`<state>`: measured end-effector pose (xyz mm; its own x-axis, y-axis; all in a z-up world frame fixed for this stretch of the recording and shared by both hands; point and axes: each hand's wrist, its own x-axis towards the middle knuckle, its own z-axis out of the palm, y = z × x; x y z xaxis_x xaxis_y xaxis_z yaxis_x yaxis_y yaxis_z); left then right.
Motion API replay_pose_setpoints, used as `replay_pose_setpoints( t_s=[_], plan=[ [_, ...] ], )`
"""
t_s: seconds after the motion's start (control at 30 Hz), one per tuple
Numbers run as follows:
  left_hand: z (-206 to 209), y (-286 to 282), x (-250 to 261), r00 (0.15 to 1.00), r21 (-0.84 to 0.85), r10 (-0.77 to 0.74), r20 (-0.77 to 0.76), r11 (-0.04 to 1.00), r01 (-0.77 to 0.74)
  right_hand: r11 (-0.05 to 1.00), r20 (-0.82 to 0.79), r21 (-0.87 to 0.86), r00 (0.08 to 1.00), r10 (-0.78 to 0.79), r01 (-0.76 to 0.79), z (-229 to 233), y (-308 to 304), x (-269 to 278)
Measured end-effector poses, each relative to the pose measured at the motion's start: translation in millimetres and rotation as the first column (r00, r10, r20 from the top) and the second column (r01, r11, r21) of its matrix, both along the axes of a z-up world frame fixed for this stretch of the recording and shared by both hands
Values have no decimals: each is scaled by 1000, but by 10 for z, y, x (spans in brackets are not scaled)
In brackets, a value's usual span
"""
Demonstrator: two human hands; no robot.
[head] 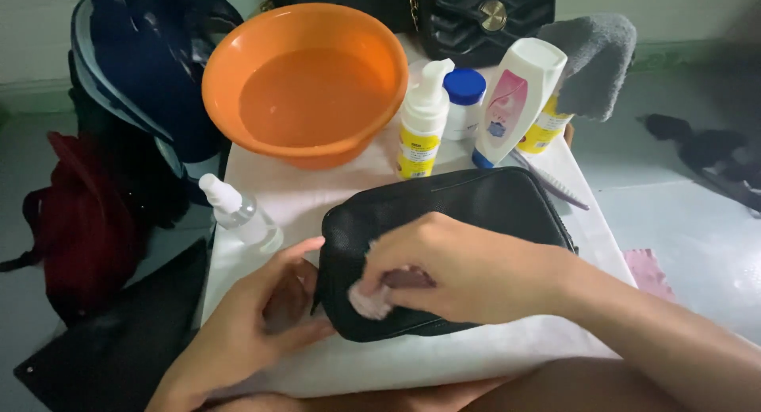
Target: Cleaning a black leather bag using a spray cleaner and a cloth.
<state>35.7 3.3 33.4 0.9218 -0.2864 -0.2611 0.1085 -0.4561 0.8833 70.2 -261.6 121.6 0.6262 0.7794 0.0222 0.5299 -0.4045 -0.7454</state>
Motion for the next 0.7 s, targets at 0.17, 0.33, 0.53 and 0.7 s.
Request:
replay_pose_setpoints(
  t_s=[0.17, 0.33, 0.53, 0.7],
  plan=[
    [18, -13, -3, 999, 18, 35, -17, 999, -35, 990, -24, -25, 990, -136, 136, 73, -103, -87],
    [-62, 17, 0, 998, -31, -9, 66, 999, 11, 986, -39, 68, 987, 155, -152, -39, -3, -88],
    [20, -15, 14, 1000, 121, -15, 16, 993, 13, 989, -21, -59, 990, 137, -138, 53, -432, 27],
    [86, -56, 24, 1000, 173, 15, -26, 985, -11, 970, -26, -196, 988, -152, 145, 50, -779, -2]
  ],
)
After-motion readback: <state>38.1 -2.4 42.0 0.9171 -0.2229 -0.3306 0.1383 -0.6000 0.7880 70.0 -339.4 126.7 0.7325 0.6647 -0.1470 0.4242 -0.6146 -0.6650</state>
